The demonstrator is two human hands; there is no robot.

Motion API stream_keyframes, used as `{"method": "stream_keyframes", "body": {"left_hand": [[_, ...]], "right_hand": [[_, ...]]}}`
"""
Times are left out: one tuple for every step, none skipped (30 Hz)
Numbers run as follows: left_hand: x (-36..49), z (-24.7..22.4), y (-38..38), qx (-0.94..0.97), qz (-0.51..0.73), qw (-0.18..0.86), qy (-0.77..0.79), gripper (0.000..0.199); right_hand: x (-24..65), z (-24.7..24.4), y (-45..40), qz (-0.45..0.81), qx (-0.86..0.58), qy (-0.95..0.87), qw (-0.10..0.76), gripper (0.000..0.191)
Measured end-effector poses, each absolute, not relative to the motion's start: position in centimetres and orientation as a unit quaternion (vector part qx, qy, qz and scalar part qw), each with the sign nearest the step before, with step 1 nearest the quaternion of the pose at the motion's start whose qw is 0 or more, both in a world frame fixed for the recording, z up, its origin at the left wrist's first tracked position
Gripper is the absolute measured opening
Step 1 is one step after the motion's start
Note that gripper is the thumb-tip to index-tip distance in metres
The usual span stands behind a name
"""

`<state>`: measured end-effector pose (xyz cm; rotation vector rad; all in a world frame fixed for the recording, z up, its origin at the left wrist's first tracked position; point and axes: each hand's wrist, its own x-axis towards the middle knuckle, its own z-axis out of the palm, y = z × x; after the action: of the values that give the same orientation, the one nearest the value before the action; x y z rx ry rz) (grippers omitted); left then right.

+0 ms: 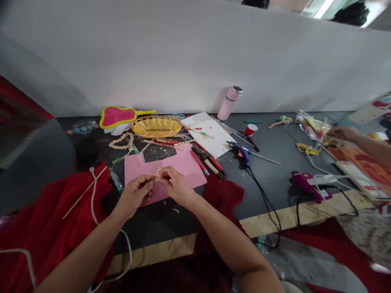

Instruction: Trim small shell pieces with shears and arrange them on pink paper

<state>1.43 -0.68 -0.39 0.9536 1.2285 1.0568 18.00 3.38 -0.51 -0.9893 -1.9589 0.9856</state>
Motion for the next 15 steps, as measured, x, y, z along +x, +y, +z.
{"method": "stream_keyframes", "body": {"left_hand": [[1.44, -0.36, -0.69, 0.411, 0.452, 0.590, 0.528, 0.031], [1.45, -0.33, -0.70, 0.413, 0.450, 0.590, 0.528, 0.030], [1.44, -0.32, -0.70, 0.416, 0.447, 0.589, 0.529, 0.030], [1.42, -0.31, -0.69, 0.419, 0.444, 0.589, 0.529, 0.030], [1.40, -0.31, -0.67, 0.423, 0.441, 0.589, 0.528, 0.030], [1.37, -0.32, -0.65, 0.427, 0.439, 0.589, 0.527, 0.030], [1.34, -0.32, -0.62, 0.431, 0.436, 0.590, 0.525, 0.030], [1.32, -0.30, -0.60, 0.436, 0.431, 0.592, 0.524, 0.029], [1.30, -0.27, -0.58, 0.440, 0.426, 0.593, 0.522, 0.029], [1.29, -0.22, -0.56, 0.444, 0.421, 0.595, 0.521, 0.028], [1.28, -0.15, -0.55, 0.447, 0.418, 0.596, 0.520, 0.028], [1.28, -0.07, -0.55, 0.451, 0.415, 0.596, 0.519, 0.027], [1.27, 0.01, -0.55, 0.455, 0.414, 0.595, 0.518, 0.026], [1.25, 0.09, -0.56, 0.459, 0.413, 0.594, 0.517, 0.025], [1.22, 0.17, -0.58, 0.463, 0.411, 0.592, 0.516, 0.024]], "right_hand": [[17.98, -0.52, 3.39, 0.387, -0.383, -0.757, 0.362, 0.010], [17.99, -0.49, 3.40, 0.390, -0.381, -0.755, 0.363, 0.009], [18.01, -0.44, 3.41, 0.393, -0.380, -0.754, 0.364, 0.009], [18.05, -0.38, 3.42, 0.395, -0.379, -0.754, 0.363, 0.008], [18.10, -0.32, 3.44, 0.396, -0.378, -0.754, 0.363, 0.008], [18.17, -0.28, 3.46, 0.395, -0.375, -0.756, 0.362, 0.008], [18.24, -0.26, 3.48, 0.394, -0.371, -0.759, 0.361, 0.009], [18.32, -0.26, 3.50, 0.391, -0.368, -0.764, 0.358, 0.011], [18.40, -0.27, 3.52, 0.388, -0.365, -0.769, 0.354, 0.013], [18.48, -0.29, 3.54, 0.384, -0.364, -0.773, 0.350, 0.014], [18.54, -0.30, 3.56, 0.380, -0.362, -0.778, 0.345, 0.014], [18.60, -0.30, 3.58, 0.377, -0.361, -0.782, 0.341, 0.014], [18.65, -0.29, 3.60, 0.374, -0.360, -0.786, 0.337, 0.014], [18.69, -0.26, 3.61, 0.371, -0.357, -0.789, 0.335, 0.013], [18.72, -0.21, 3.62, 0.369, -0.354, -0.792, 0.334, 0.013]]}}
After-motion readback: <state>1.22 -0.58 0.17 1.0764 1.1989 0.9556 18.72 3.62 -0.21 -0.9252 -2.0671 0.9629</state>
